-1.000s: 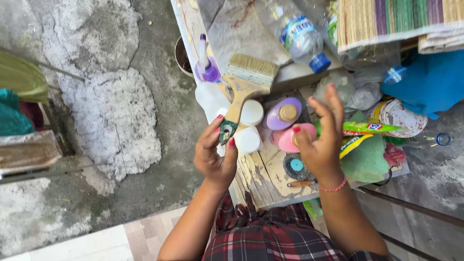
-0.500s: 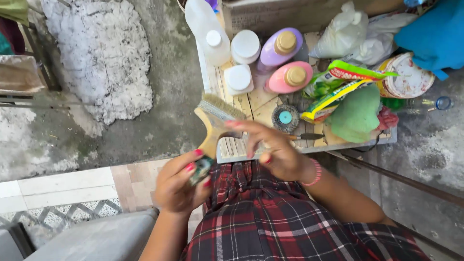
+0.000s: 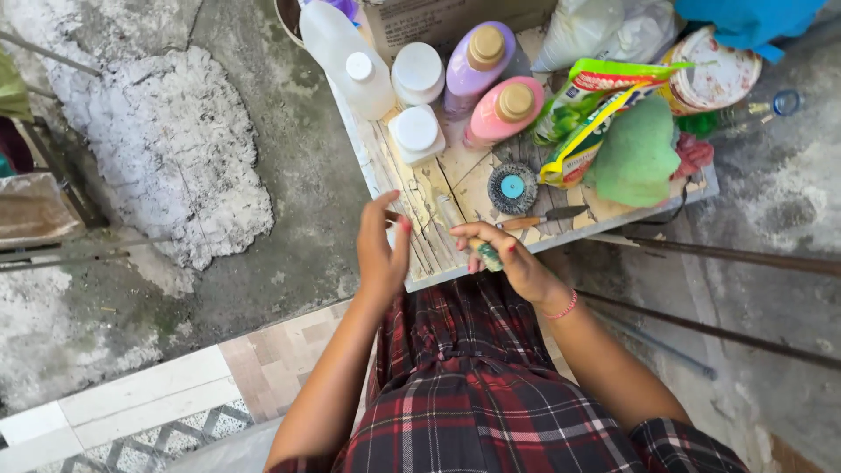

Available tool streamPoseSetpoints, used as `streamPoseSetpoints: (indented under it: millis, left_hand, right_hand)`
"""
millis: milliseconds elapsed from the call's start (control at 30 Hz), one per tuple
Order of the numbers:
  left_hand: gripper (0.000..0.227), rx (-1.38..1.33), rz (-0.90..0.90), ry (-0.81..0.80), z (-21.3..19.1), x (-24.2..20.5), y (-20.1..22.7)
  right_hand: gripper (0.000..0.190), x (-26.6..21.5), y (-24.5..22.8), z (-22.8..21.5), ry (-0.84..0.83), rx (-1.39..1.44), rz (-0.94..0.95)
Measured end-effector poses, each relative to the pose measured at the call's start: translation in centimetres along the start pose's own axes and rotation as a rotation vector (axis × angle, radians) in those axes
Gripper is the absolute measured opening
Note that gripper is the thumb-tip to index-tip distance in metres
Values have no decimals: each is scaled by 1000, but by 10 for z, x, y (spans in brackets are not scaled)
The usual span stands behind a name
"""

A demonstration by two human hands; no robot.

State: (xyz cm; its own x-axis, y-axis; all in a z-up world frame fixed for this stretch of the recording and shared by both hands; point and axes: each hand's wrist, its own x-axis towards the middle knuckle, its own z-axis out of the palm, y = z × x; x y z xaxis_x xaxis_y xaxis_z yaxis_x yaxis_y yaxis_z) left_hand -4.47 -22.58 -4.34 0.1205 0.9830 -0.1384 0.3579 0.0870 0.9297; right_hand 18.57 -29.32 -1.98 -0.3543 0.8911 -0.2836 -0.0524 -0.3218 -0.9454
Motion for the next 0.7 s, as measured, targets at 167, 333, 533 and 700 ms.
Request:
streamPoseSetpoints:
  millis: [167, 333, 533, 700]
  left_hand:
    - [45, 345, -192, -231, 55, 29, -64]
    - [36, 351, -291, -440, 99, 19, -111]
    - [35, 249, -315, -359, 88, 17, -123]
    - [61, 151, -329, -424, 112, 26, -116]
  right_hand:
    - [104, -29, 0, -3, 176, 123, -9]
    - [102, -44, 4, -9, 270, 196, -41]
    - [101, -43, 3, -11, 285, 171, -20]
    - [97, -34, 12, -13, 300, 185, -1]
